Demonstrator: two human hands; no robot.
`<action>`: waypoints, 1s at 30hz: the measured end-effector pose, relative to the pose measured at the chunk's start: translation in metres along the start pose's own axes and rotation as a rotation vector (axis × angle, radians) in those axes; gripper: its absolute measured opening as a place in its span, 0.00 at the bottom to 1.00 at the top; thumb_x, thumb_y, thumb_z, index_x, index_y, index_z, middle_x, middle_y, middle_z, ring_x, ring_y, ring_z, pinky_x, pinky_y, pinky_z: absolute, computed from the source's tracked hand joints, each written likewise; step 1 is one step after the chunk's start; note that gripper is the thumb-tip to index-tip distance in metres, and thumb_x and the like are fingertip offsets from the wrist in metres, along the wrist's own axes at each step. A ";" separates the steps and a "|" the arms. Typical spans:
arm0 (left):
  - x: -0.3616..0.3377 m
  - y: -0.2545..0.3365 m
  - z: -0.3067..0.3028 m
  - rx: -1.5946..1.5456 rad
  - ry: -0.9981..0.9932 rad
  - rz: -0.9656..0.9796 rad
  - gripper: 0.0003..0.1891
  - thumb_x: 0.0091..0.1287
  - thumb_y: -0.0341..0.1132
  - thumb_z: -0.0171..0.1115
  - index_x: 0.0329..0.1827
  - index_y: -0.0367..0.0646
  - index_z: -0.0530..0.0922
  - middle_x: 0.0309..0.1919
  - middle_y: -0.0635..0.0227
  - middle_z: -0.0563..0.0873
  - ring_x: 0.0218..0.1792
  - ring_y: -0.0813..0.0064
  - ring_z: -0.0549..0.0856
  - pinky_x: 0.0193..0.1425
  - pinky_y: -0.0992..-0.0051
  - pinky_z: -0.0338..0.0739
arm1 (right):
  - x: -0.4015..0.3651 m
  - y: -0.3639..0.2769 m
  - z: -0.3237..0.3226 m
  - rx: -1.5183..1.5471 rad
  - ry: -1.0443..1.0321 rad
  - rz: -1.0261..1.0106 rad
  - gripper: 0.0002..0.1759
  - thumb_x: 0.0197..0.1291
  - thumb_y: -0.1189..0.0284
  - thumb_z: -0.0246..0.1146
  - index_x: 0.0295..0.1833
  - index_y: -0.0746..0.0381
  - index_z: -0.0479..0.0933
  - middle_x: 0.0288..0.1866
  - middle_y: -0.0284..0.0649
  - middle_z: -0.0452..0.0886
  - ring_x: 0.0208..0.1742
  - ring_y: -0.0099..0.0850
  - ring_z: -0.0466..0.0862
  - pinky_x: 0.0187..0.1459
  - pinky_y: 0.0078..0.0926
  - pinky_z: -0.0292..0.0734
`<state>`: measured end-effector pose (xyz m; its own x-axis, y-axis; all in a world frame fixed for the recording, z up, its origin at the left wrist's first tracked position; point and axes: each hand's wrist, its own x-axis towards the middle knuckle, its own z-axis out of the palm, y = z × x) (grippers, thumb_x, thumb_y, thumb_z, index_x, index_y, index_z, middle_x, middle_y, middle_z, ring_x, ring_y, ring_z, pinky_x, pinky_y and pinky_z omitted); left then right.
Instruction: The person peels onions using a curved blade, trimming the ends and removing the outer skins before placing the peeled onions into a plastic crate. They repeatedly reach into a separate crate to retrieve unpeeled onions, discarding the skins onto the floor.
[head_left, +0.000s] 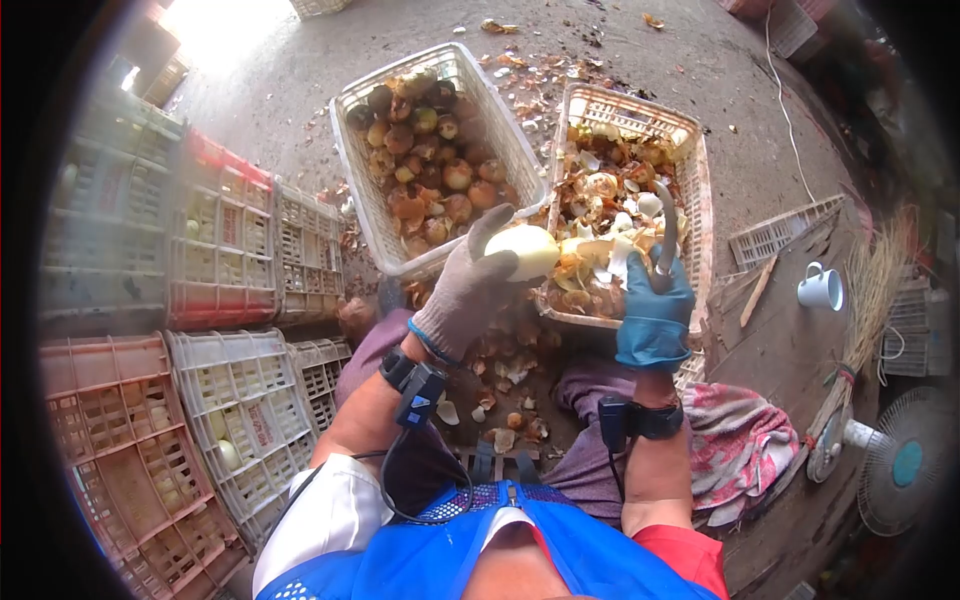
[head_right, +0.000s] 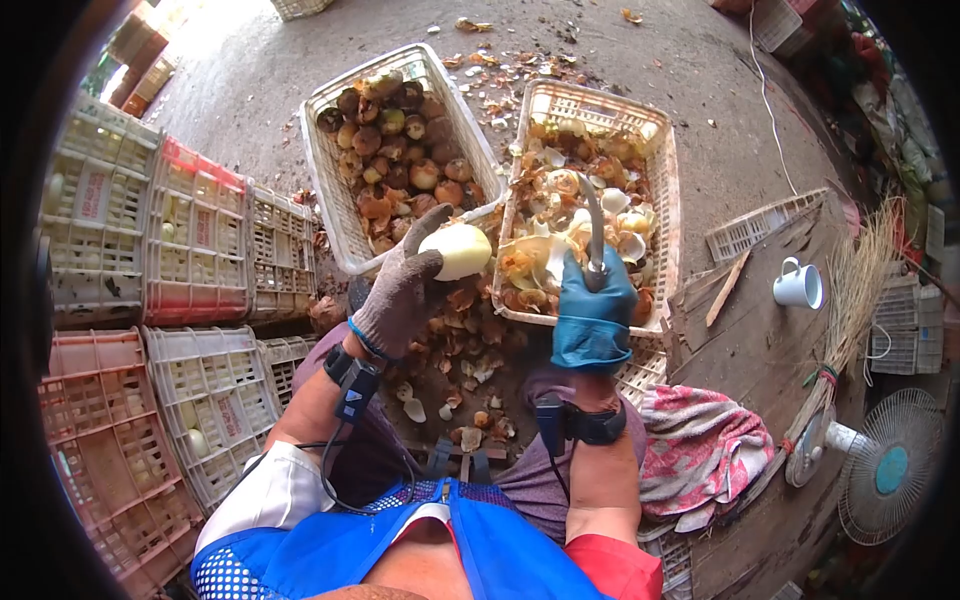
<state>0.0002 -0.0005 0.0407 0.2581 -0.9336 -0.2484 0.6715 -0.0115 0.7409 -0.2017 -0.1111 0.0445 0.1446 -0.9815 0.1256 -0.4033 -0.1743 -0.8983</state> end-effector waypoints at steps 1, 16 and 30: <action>-0.001 0.001 0.000 -0.034 -0.015 -0.001 0.45 0.65 0.40 0.74 0.83 0.41 0.60 0.69 0.55 0.77 0.64 0.59 0.83 0.69 0.58 0.84 | 0.005 0.002 -0.002 -0.046 -0.029 -0.146 0.24 0.69 0.71 0.72 0.67 0.66 0.79 0.43 0.36 0.88 0.32 0.22 0.81 0.37 0.26 0.80; 0.007 -0.009 -0.014 -0.411 0.025 0.126 0.46 0.68 0.47 0.75 0.82 0.42 0.57 0.65 0.57 0.78 0.66 0.60 0.80 0.74 0.56 0.77 | -0.036 -0.033 0.030 -0.225 -0.305 -0.355 0.36 0.54 0.84 0.64 0.71 0.53 0.79 0.54 0.51 0.88 0.50 0.52 0.89 0.52 0.45 0.84; -0.001 0.002 -0.006 -0.009 0.103 0.232 0.49 0.62 0.39 0.80 0.84 0.45 0.59 0.65 0.56 0.78 0.65 0.59 0.83 0.69 0.61 0.83 | -0.052 0.005 0.053 0.218 -0.375 0.197 0.20 0.77 0.70 0.64 0.71 0.60 0.78 0.49 0.35 0.90 0.46 0.20 0.86 0.47 0.24 0.82</action>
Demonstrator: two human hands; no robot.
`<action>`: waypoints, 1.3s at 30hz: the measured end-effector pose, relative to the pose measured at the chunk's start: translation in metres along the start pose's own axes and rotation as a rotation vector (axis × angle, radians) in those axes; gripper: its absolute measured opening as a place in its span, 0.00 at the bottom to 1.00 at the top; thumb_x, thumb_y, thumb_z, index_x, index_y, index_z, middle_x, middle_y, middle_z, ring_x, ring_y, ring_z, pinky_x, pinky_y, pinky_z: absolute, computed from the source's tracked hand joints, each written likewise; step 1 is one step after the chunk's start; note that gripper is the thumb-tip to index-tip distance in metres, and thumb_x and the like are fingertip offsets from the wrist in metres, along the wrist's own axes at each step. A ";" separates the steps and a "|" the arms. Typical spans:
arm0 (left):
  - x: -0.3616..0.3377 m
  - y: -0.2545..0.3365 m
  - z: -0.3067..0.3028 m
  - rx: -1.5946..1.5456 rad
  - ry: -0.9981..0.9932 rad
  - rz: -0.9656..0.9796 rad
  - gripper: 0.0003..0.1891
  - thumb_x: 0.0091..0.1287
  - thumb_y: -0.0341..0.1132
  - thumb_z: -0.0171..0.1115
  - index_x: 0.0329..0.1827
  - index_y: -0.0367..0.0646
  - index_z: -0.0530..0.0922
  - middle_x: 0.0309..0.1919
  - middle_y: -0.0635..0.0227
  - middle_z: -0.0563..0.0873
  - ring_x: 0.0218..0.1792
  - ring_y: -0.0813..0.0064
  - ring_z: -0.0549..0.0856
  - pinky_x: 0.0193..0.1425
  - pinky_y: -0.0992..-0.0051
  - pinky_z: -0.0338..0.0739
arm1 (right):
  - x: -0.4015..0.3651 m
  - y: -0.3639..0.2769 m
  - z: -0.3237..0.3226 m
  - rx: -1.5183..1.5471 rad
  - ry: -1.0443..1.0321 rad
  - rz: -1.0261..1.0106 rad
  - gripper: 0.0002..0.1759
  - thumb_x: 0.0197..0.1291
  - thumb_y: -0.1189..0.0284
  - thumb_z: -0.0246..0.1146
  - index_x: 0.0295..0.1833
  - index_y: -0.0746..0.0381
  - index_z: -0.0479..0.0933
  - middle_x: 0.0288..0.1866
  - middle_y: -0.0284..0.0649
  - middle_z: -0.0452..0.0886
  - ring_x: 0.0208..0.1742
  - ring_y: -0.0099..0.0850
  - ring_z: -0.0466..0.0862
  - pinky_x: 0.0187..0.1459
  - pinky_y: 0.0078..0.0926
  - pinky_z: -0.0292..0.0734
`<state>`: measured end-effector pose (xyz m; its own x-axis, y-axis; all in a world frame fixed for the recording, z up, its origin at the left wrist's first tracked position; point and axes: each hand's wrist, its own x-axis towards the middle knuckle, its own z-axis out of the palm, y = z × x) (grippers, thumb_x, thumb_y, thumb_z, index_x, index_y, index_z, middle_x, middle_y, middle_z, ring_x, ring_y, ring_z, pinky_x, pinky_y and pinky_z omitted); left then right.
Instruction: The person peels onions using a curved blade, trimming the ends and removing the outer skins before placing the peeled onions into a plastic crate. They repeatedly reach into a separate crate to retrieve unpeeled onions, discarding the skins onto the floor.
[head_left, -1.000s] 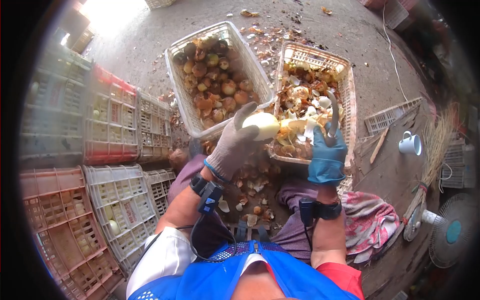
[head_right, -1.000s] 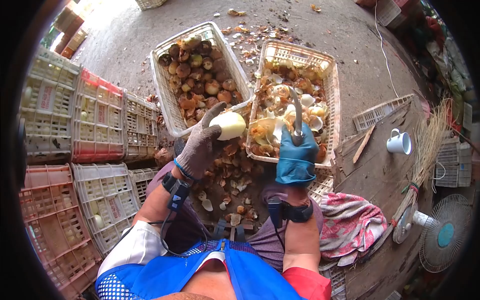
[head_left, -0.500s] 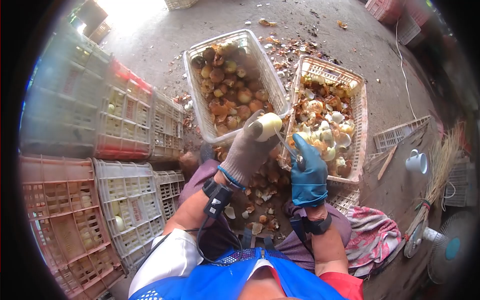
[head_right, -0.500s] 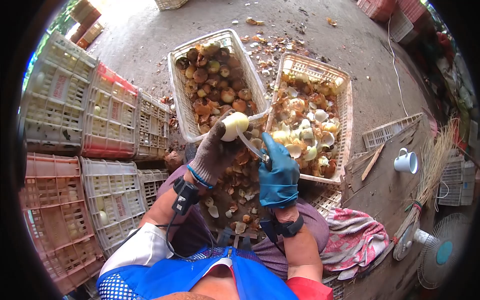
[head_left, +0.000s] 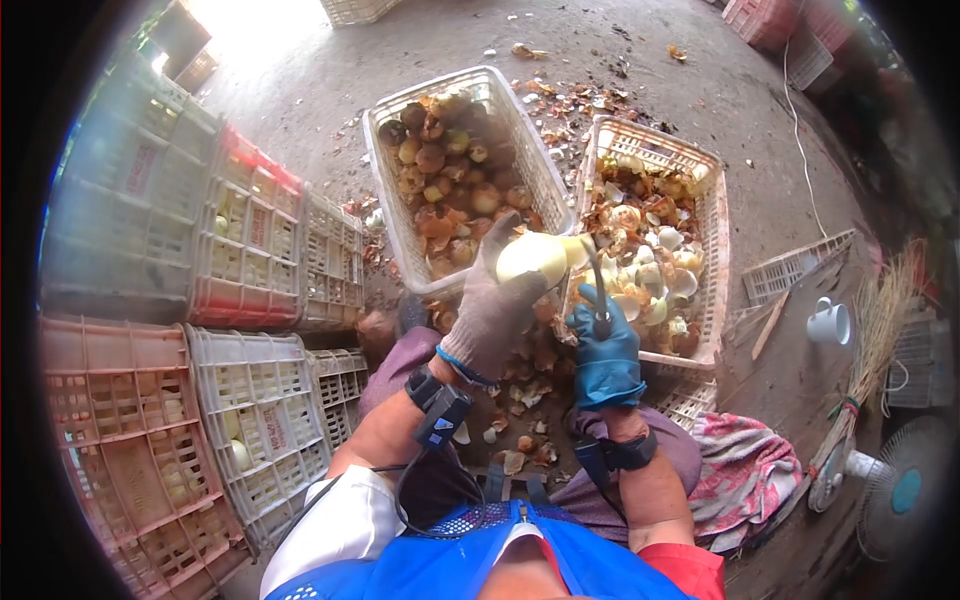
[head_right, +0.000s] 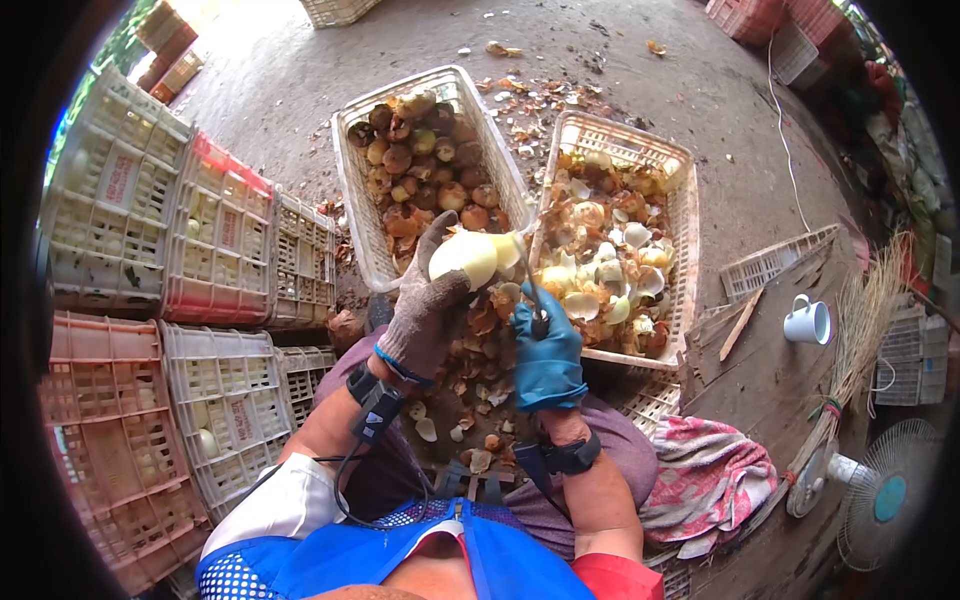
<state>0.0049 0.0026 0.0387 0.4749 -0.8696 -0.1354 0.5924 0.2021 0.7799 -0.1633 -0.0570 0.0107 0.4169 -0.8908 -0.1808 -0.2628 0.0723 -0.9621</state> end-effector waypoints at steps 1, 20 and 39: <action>0.000 0.001 0.000 0.079 -0.004 0.015 0.51 0.61 0.39 0.81 0.84 0.45 0.58 0.65 0.56 0.78 0.64 0.59 0.83 0.69 0.61 0.83 | 0.000 0.000 -0.002 0.064 -0.042 0.047 0.21 0.77 0.70 0.65 0.71 0.59 0.78 0.48 0.33 0.90 0.44 0.18 0.84 0.45 0.22 0.81; -0.002 0.018 0.005 0.622 -0.403 -0.004 0.72 0.40 0.54 0.91 0.86 0.36 0.54 0.77 0.57 0.71 0.75 0.67 0.73 0.79 0.65 0.67 | 0.010 -0.046 -0.038 0.385 -0.149 0.119 0.23 0.72 0.65 0.71 0.69 0.59 0.80 0.39 0.30 0.90 0.35 0.17 0.86 0.29 0.14 0.72; 0.003 0.013 -0.019 0.111 -0.190 -0.208 0.58 0.54 0.42 0.80 0.87 0.43 0.53 0.67 0.55 0.78 0.61 0.63 0.84 0.60 0.66 0.82 | 0.007 -0.041 -0.038 -0.495 0.015 -0.415 0.29 0.66 0.81 0.65 0.73 0.53 0.79 0.54 0.45 0.88 0.49 0.36 0.88 0.52 0.34 0.83</action>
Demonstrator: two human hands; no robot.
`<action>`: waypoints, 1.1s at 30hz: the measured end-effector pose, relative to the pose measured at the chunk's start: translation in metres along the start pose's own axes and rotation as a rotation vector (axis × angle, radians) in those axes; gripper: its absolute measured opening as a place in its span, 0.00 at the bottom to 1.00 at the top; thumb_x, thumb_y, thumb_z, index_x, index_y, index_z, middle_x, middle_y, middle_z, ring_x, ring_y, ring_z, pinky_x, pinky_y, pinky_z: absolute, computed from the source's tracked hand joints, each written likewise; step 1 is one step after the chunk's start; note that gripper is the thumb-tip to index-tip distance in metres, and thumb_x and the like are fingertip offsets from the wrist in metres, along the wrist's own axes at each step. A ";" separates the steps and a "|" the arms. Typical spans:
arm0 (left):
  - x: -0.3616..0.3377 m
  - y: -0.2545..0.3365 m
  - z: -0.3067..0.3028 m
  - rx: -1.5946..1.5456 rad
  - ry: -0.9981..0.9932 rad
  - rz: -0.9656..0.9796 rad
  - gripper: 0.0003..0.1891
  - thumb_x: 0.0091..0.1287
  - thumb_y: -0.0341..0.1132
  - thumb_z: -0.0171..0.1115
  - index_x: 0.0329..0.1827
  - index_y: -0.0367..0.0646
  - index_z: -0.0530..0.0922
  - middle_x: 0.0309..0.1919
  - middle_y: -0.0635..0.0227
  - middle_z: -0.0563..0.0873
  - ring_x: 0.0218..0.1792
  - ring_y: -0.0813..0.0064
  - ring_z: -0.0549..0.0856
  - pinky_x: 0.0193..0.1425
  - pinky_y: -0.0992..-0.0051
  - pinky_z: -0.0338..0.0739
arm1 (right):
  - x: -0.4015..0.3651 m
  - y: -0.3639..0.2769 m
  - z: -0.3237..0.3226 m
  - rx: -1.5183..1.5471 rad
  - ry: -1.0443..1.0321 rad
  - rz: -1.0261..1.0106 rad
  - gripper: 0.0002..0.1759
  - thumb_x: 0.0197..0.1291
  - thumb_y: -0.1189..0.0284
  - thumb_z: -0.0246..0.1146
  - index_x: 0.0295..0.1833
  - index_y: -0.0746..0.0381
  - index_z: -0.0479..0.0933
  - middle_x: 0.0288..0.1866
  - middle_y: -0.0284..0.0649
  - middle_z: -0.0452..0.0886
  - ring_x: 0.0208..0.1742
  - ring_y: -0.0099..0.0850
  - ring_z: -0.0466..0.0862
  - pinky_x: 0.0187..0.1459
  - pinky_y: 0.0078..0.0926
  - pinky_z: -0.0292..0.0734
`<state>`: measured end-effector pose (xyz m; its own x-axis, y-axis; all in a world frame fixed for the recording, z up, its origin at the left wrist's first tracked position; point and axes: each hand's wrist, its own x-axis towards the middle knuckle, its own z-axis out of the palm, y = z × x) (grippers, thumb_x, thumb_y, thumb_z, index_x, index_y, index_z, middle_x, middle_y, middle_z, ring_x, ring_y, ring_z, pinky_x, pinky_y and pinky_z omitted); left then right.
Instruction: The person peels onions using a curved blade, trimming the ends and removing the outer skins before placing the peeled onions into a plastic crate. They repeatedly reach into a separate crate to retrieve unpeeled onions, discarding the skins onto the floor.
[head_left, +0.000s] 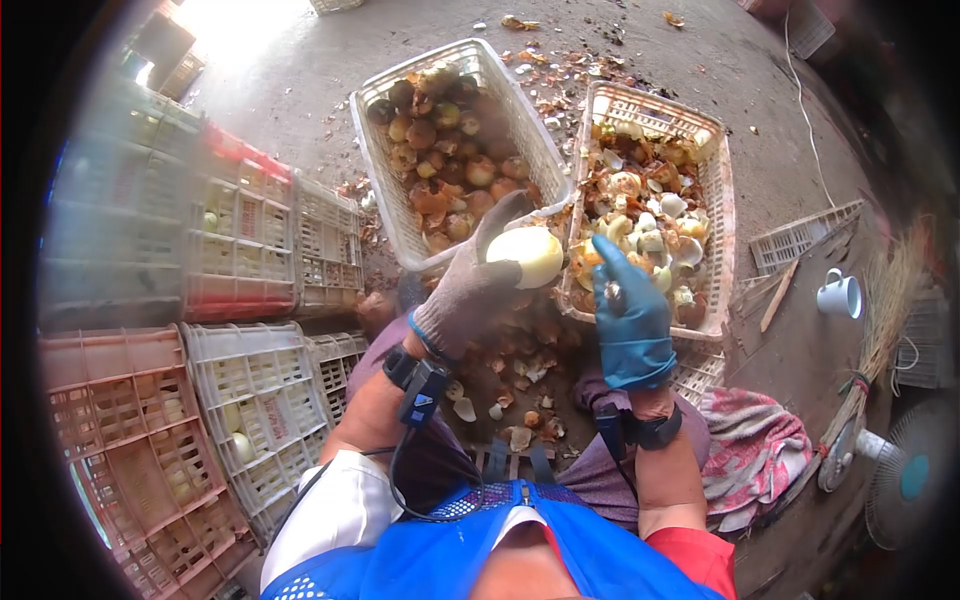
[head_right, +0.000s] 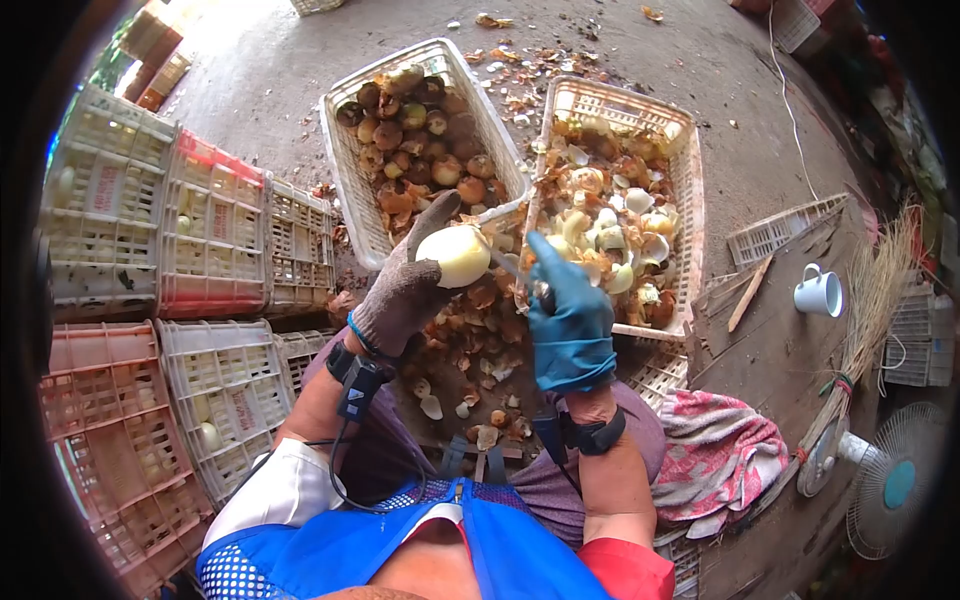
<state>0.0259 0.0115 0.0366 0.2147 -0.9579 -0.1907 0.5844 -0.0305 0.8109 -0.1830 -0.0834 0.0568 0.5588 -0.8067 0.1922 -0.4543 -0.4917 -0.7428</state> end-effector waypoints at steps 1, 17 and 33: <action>0.000 0.000 0.001 -0.059 -0.008 -0.001 0.60 0.54 0.43 0.81 0.87 0.43 0.53 0.68 0.55 0.77 0.63 0.61 0.83 0.64 0.64 0.82 | -0.001 -0.005 0.000 -0.051 -0.025 -0.077 0.28 0.68 0.81 0.64 0.73 0.55 0.79 0.59 0.48 0.88 0.55 0.40 0.89 0.56 0.36 0.83; -0.006 0.011 0.017 0.490 -0.001 0.079 0.53 0.54 0.34 0.75 0.86 0.41 0.58 0.66 0.56 0.81 0.61 0.70 0.83 0.66 0.69 0.79 | -0.006 -0.004 -0.002 -0.221 0.044 -0.247 0.35 0.54 0.80 0.67 0.70 0.48 0.81 0.35 0.42 0.83 0.33 0.46 0.84 0.38 0.45 0.79; -0.007 0.017 0.013 0.488 -0.192 0.065 0.64 0.49 0.43 0.84 0.87 0.40 0.52 0.64 0.56 0.82 0.64 0.71 0.81 0.69 0.67 0.77 | -0.006 0.039 0.015 0.227 0.023 0.250 0.19 0.71 0.70 0.67 0.66 0.53 0.83 0.41 0.37 0.89 0.38 0.28 0.87 0.38 0.29 0.77</action>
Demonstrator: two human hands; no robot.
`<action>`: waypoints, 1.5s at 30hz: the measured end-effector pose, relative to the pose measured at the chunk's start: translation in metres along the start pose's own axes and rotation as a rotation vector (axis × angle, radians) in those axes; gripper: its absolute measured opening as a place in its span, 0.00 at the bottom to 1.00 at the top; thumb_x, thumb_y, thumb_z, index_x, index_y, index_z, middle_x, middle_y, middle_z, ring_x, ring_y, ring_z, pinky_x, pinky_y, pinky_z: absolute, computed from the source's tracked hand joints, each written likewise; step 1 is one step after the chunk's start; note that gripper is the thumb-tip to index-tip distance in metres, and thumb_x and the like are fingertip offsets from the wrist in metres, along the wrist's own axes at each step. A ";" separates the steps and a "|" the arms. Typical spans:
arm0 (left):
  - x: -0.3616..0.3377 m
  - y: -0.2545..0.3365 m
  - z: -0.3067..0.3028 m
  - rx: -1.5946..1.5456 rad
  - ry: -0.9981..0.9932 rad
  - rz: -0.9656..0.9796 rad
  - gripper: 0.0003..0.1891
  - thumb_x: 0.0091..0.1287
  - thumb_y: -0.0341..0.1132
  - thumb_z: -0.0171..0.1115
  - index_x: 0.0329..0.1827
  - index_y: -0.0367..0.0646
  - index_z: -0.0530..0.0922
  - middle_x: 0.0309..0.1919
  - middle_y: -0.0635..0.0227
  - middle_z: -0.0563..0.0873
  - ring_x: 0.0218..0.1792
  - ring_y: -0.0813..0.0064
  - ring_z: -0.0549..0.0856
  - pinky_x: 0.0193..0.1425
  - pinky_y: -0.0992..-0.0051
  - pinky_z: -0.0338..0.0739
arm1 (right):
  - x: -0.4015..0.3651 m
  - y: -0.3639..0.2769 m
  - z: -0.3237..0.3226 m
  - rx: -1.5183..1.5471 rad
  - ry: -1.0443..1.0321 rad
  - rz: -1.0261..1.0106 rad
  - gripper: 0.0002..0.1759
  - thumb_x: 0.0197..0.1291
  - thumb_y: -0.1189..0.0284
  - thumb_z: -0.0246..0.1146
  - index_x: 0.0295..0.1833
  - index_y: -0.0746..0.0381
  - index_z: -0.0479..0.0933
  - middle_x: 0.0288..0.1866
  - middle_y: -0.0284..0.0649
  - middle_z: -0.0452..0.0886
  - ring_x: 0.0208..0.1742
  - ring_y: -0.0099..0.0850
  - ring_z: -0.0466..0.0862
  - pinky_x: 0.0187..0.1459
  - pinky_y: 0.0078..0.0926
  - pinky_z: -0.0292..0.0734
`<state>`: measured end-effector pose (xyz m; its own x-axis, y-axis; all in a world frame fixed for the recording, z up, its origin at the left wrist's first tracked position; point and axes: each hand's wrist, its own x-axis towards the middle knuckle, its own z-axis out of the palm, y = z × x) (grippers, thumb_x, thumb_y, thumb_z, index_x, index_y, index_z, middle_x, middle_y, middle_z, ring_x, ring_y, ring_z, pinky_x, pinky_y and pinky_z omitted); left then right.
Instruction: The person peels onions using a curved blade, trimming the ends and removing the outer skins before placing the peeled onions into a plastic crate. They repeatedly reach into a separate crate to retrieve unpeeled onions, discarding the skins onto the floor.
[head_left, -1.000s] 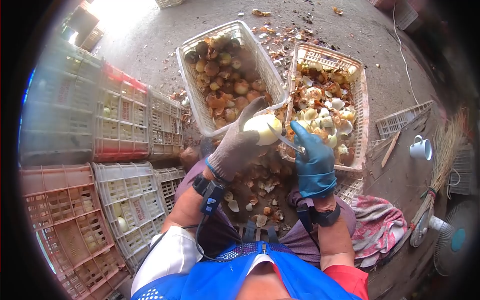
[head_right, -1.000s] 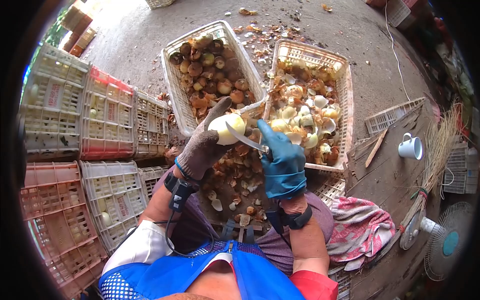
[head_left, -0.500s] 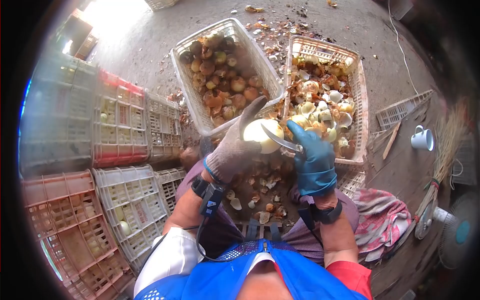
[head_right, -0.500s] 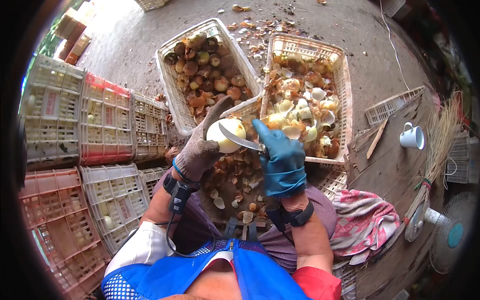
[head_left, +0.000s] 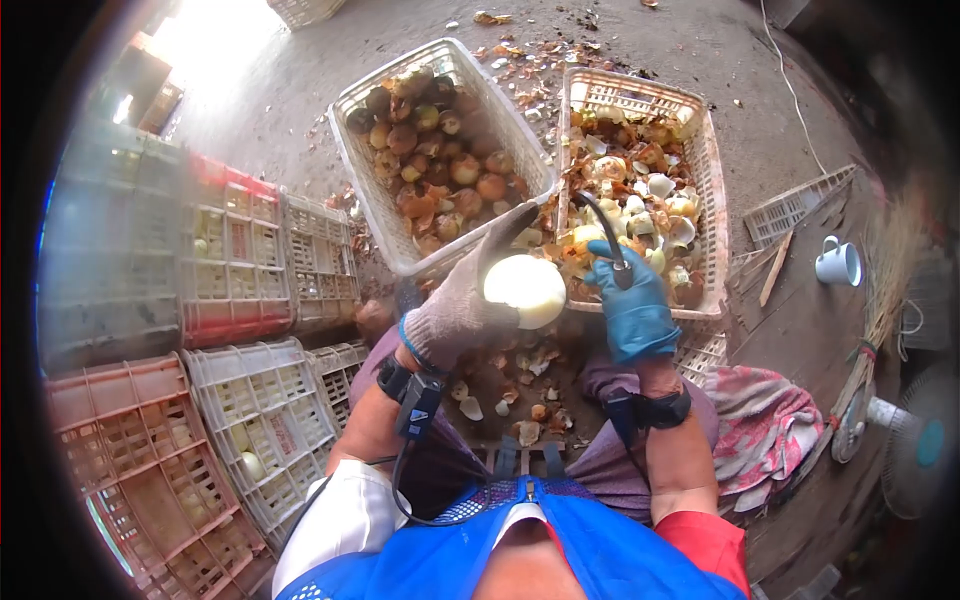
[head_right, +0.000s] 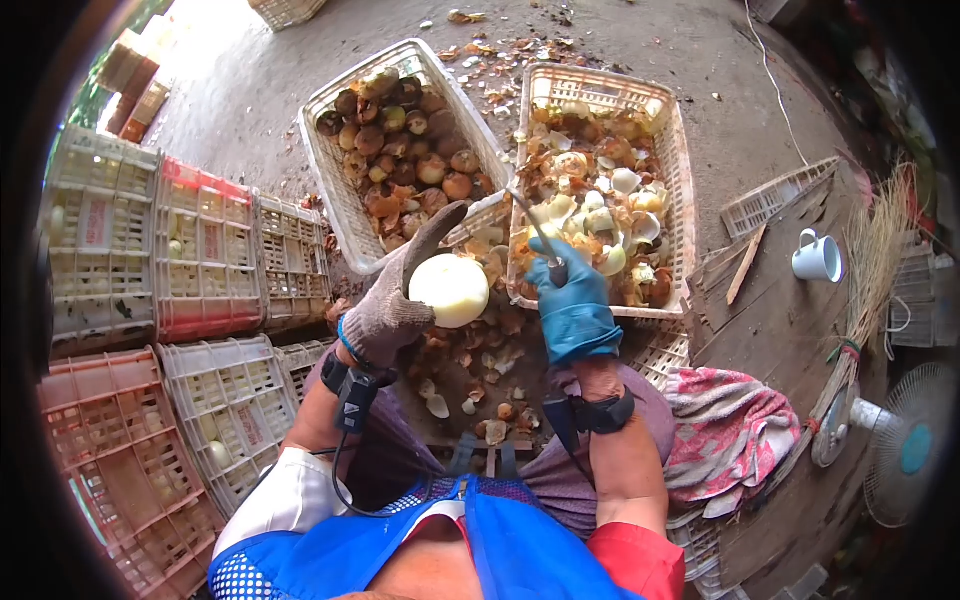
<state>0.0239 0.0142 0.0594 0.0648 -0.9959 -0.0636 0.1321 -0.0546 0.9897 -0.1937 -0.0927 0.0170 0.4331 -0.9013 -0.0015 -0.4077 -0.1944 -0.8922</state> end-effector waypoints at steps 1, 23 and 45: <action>-0.002 0.005 0.001 -0.042 -0.001 -0.028 0.65 0.49 0.41 0.85 0.88 0.40 0.50 0.63 0.57 0.82 0.63 0.72 0.82 0.68 0.68 0.78 | -0.001 -0.019 -0.006 0.199 -0.112 0.135 0.18 0.74 0.68 0.67 0.67 0.54 0.83 0.42 0.35 0.89 0.39 0.24 0.86 0.38 0.26 0.76; -0.004 -0.017 -0.007 -0.368 0.051 0.012 0.64 0.52 0.25 0.76 0.90 0.48 0.43 0.65 0.55 0.82 0.60 0.68 0.85 0.64 0.67 0.82 | 0.011 -0.023 -0.014 -0.365 0.121 -0.129 0.17 0.71 0.70 0.68 0.61 0.66 0.84 0.51 0.44 0.90 0.47 0.33 0.89 0.54 0.32 0.83; -0.005 0.000 -0.005 0.320 0.279 0.166 0.65 0.52 0.28 0.83 0.89 0.50 0.45 0.59 0.58 0.85 0.56 0.70 0.87 0.64 0.68 0.83 | -0.012 -0.047 -0.005 -0.427 -0.181 -0.369 0.28 0.59 0.81 0.64 0.65 0.52 0.84 0.48 0.49 0.89 0.47 0.50 0.89 0.49 0.44 0.84</action>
<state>0.0287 0.0194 0.0592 0.3291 -0.9379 0.1102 -0.2116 0.0405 0.9765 -0.1839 -0.0749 0.0611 0.7228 -0.6714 0.1638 -0.4753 -0.6550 -0.5874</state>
